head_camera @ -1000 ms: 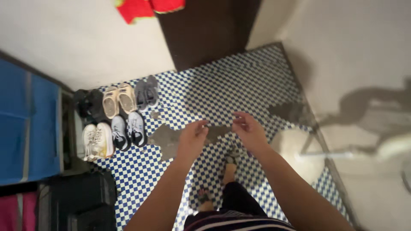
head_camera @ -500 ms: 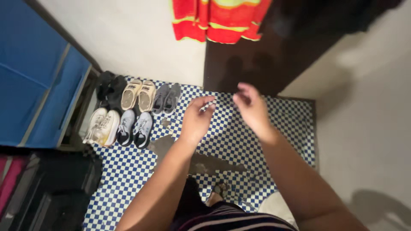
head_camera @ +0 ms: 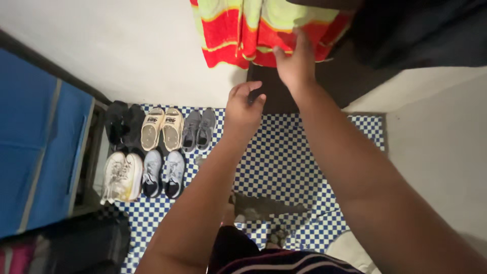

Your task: The person washes a cloth in a basin, then uses the damp cloth to wipe multiple shoes and sandals located on the floor, and finally sweeps the floor area using a broom.

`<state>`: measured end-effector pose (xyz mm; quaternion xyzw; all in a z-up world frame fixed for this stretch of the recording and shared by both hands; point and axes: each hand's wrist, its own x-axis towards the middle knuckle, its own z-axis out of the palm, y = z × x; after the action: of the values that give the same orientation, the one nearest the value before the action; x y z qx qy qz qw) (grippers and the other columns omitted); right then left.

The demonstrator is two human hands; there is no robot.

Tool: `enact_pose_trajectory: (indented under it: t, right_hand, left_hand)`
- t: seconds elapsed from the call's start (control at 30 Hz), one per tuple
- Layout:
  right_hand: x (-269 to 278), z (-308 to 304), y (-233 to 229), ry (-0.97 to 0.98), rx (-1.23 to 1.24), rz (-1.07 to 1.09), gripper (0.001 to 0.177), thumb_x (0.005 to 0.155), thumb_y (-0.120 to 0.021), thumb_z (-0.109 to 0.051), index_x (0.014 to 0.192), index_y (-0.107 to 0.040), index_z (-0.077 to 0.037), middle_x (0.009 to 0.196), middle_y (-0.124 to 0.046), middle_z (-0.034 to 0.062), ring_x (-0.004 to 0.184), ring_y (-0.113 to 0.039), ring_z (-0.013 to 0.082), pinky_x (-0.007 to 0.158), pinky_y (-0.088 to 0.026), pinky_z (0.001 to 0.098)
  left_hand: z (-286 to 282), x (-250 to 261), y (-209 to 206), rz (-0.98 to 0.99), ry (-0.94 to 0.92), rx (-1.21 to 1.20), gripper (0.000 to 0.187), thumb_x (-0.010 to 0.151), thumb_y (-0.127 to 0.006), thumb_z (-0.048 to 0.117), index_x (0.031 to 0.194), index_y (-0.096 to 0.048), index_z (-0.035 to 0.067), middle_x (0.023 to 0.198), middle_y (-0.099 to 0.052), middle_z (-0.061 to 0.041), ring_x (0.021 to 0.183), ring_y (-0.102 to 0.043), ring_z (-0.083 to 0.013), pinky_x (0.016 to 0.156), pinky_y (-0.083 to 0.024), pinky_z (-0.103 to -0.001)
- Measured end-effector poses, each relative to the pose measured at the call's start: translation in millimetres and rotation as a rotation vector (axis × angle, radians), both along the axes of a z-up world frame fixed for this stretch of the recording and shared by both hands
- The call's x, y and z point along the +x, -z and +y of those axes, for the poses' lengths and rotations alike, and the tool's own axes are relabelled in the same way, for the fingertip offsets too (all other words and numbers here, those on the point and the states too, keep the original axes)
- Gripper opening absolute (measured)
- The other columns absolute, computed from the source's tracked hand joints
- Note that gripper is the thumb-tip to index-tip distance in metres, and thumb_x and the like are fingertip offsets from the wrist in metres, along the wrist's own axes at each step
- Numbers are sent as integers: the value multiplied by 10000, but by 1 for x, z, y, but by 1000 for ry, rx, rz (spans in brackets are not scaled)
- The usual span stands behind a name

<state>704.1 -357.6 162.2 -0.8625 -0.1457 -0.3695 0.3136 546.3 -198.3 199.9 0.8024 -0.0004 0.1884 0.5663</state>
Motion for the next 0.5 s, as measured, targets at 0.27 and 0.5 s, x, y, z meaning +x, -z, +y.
enact_pose_trajectory:
  t: [0.27,0.5]
  right_hand:
    - [57,32,-4,4,157,455,665,878,-799,-204,1473,-515,-122,903,-715,150,803,-715,331,764,-570,398]
    - [75,25,12,338,78,175,694,817,-903,-400,1320,-599,-30,1123,-739,203,1041,-735,365,901,-600,436]
  left_hand:
    - [42,49,17,125,65,20,309,916,-700,163,1214,-699,83,1266,-655,-153,1189,-641,-324,1018,-516,-389]
    - [65,64,18,268,108,-15,309,925,-667,177,1222,-698,99,1275,-652,-138,1117,-676,-288,929,-558,-365]
